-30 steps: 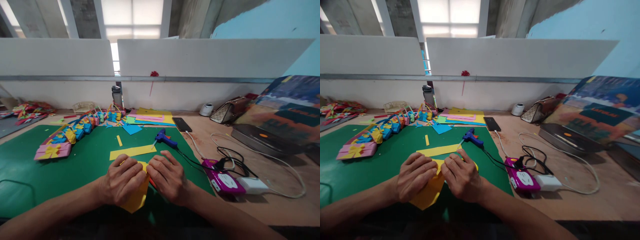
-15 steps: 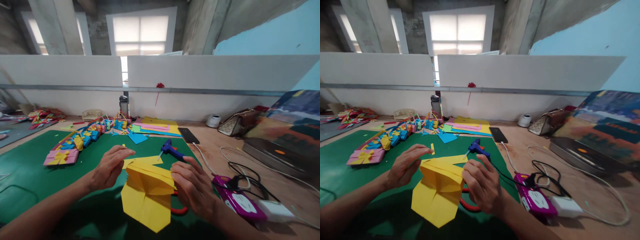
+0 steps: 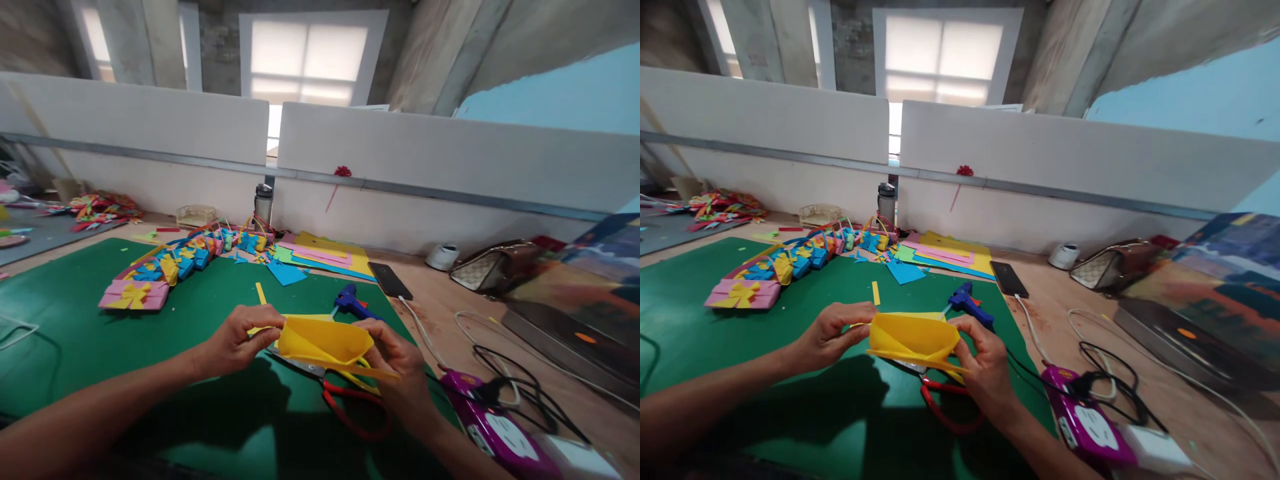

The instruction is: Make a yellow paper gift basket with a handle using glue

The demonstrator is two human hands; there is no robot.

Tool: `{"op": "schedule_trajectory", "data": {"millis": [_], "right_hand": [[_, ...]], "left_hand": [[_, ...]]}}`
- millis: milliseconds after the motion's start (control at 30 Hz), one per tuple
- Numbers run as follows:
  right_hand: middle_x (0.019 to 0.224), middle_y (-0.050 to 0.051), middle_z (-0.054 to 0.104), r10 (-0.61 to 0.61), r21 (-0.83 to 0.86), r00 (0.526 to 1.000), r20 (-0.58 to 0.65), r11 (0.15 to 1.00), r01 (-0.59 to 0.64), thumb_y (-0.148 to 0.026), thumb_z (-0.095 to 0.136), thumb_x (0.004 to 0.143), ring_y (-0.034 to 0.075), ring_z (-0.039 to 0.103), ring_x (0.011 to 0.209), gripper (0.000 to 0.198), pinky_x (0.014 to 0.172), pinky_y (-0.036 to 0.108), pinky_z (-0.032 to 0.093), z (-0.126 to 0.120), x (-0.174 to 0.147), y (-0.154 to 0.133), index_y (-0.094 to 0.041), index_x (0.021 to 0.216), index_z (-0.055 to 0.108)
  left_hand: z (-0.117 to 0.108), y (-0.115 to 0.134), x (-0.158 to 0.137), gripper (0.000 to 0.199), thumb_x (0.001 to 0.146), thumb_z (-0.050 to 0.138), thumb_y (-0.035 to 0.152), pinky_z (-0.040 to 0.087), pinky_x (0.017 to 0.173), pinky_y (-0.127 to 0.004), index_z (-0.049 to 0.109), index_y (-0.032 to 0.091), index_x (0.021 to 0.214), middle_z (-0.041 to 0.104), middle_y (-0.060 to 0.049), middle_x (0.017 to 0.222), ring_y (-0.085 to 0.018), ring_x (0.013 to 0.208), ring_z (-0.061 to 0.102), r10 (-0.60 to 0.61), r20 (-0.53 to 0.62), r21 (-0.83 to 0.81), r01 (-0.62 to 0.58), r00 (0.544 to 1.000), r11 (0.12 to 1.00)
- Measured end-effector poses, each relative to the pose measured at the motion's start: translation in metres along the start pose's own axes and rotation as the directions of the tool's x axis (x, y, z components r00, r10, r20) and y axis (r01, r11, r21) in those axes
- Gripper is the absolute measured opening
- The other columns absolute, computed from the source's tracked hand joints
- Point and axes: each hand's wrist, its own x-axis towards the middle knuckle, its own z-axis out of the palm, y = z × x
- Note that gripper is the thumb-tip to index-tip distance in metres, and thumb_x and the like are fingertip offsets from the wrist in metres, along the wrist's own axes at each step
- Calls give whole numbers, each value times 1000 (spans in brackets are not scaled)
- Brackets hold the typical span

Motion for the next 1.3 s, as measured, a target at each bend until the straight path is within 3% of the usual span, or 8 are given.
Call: {"op": "schedule_trajectory", "data": {"millis": [100, 400, 533, 633, 800, 967, 1167, 1300], "right_hand": [[76, 3, 63, 91, 91, 995, 43, 991, -95, -34, 55, 82, 15, 59, 65, 17, 56, 24, 49, 1, 0, -1, -19, 78, 60], [71, 1, 61, 171, 173, 984, 53, 969, -177, -29, 57, 77, 14, 57, 63, 12, 55, 23, 47, 1, 0, -1, -18, 74, 61], [62, -2, 58, 328, 239, 931, 160, 902, -358, -20, 59, 68, 12, 54, 55, 3, 50, 20, 43, 2, 5, -9, -18, 69, 57], [60, -2, 60, 375, 301, 894, 246, 847, -438, -19, 59, 64, 13, 55, 54, 3, 50, 22, 45, 5, 8, -12, -18, 66, 56], [57, -1, 60, 353, 315, 910, 216, 857, -408, -20, 58, 68, 13, 54, 51, 5, 46, 23, 44, 10, 8, -8, -19, 63, 57], [58, 0, 61, 328, 292, 907, 265, 869, -400, -20, 58, 67, 16, 57, 53, 3, 49, 26, 48, 13, 9, -7, -19, 65, 55], [57, 1, 59, 327, 211, 914, 241, 902, -378, -24, 56, 71, 14, 54, 50, 9, 44, 25, 46, 13, 7, -8, -19, 64, 52], [56, 0, 57, 341, 231, 913, 222, 892, -389, -22, 58, 69, 13, 52, 49, 9, 41, 23, 43, 12, 6, -8, -18, 64, 52]], "left_hand": [[1, 2, 0, 34, 91, 41, 31, 42, 59, -24, 68, 10, 92, 63, -6, 69, -13, 61, 53, -53, 15, 5, 53, 998, 999], [2, 2, -2, 31, 89, 45, 31, 44, 63, -23, 69, 11, 92, 68, -7, 77, -15, 67, 60, -128, 32, -83, 130, 991, 988], [3, 7, -2, 33, 89, 44, 34, 46, 64, -23, 68, 11, 92, 69, -7, 80, -16, 70, 61, -128, 88, -144, 140, 988, 980], [6, 13, -5, 31, 87, 48, 34, 46, 65, -23, 67, 10, 92, 69, -9, 82, -16, 71, 61, -109, 62, -133, 116, 992, 984], [11, 20, -7, 30, 82, 55, 31, 46, 67, -25, 64, 8, 99, 69, -8, 78, -15, 70, 61, -114, -20, -142, 110, 993, 984], [9, 24, -5, 30, 85, 49, 35, 42, 60, -22, 66, 10, 86, 63, -5, 73, -13, 64, 53, -150, 61, -157, 158, 987, 975], [12, 22, -6, 38, 87, 45, 42, 44, 67, -25, 67, 11, 92, 65, -8, 81, -17, 73, 56, -193, 122, -314, 222, 974, 923], [14, 24, -5, 37, 89, 41, 40, 42, 66, -24, 64, 11, 89, 62, -6, 79, -15, 71, 54, -203, 149, -319, 241, 968, 917]]}}
